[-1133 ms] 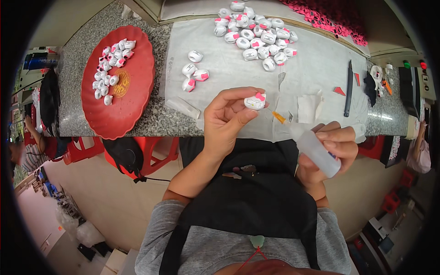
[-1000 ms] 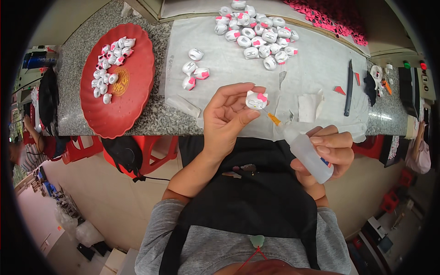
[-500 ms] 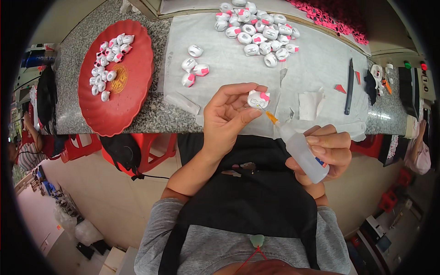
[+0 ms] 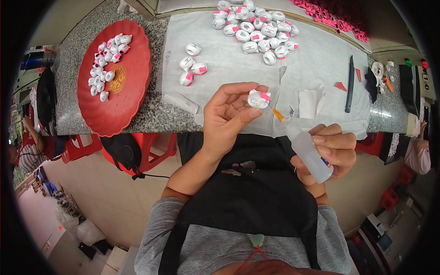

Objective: Assembling small plastic toy components by applying glue from a precision bottle and joining the parts.

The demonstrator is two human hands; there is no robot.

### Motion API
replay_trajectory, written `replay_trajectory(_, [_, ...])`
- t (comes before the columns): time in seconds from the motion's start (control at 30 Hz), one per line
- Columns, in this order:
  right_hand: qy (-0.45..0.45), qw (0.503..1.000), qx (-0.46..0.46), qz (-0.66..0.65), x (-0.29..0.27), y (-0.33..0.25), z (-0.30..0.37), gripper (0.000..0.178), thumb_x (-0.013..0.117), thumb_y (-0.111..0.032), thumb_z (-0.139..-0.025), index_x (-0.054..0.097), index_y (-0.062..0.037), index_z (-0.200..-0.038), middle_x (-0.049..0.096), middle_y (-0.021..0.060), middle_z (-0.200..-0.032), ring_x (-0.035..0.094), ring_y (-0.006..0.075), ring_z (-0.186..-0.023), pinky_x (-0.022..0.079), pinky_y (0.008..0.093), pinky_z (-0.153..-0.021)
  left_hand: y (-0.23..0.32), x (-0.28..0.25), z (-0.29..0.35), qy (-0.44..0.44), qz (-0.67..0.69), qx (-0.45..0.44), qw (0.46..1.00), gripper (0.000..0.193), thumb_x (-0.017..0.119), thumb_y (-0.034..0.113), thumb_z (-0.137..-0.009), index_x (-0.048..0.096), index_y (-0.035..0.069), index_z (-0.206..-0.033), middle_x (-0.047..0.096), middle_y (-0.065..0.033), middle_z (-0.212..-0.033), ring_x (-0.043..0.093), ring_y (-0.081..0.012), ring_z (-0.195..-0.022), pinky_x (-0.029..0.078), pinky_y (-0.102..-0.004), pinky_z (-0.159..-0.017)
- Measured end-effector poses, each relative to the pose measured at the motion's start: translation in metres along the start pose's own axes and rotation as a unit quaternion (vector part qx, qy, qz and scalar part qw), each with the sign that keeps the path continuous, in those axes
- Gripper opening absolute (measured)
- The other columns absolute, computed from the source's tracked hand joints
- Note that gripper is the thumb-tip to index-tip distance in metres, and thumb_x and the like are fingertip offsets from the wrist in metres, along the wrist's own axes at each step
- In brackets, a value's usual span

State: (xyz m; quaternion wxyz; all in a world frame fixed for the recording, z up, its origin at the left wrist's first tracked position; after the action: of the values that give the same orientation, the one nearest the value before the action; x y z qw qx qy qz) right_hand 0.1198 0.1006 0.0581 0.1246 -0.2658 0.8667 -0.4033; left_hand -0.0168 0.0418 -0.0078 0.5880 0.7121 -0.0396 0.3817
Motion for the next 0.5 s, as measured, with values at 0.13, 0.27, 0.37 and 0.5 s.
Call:
replay_trajectory(0.13, [-0.014, 1.000, 0.004, 0.004, -0.0008, 0.0000, -0.0015, 0.046, 0.076, -0.001, -0.044, 0.050, -0.0057, -0.081, 0.048, 0.0069, -0.082, 0.049, 0.0164, -0.062, 0.044, 0.0264, -0.049, 0.0000, 0.0012, -0.0006, -0.003, -0.001, -0.004, 1.000, 0.036, 0.057, 0.001, -0.068, 0.041, -0.002, -0.100, 0.050, -0.0183, -0.098, 0.053, -0.0229, -0.084, 0.041, -0.0319, -0.077])
replay_trajectory(0.27, [-0.044, 0.998, -0.028, 0.036, 0.0036, 0.0004, -0.0027, 0.037, 0.070, -0.006, -0.056, 0.041, -0.0047, -0.078, 0.042, 0.0072, -0.076, 0.043, 0.0144, -0.058, 0.039, 0.0220, -0.046, -0.0012, 0.0011, -0.0003, -0.009, -0.005, -0.004, 1.000, 0.035, 0.058, 0.001, -0.068, 0.042, -0.003, -0.100, 0.050, -0.0181, -0.097, 0.053, -0.0222, -0.084, 0.041, -0.0311, -0.076])
replay_trajectory(0.37, [-0.052, 0.998, -0.028, 0.032, 0.0013, 0.0018, -0.0012, 0.038, 0.071, -0.006, -0.056, 0.041, -0.0047, -0.079, 0.042, 0.0070, -0.076, 0.044, 0.0147, -0.059, 0.040, 0.0222, -0.046, -0.0017, 0.0018, -0.0004, -0.011, -0.001, -0.007, 1.000, 0.036, 0.057, 0.000, -0.068, 0.042, -0.003, -0.100, 0.050, -0.0176, -0.098, 0.053, -0.0210, -0.085, 0.041, -0.0302, -0.077])
replay_trajectory(0.5, [-0.054, 0.998, -0.032, 0.030, 0.0019, 0.0017, -0.0021, 0.038, 0.071, -0.007, -0.056, 0.042, -0.0047, -0.080, 0.043, 0.0068, -0.076, 0.044, 0.0148, -0.059, 0.040, 0.0223, -0.047, -0.0001, 0.0018, -0.0002, -0.019, -0.022, 0.010, 1.000, 0.036, 0.056, -0.003, -0.068, 0.042, -0.003, -0.101, 0.050, -0.0164, -0.097, 0.050, -0.0187, -0.088, 0.040, -0.0282, -0.078])
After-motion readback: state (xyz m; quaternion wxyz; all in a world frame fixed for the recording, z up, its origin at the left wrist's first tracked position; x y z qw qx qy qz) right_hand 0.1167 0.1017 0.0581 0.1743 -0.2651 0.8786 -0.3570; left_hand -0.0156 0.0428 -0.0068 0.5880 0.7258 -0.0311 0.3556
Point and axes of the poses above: each hand's wrist, its own z-axis away from the middle knuckle, its own x-axis out of the palm, y = z × x, the point moved 4 cm from there along -z, towards the middle knuckle
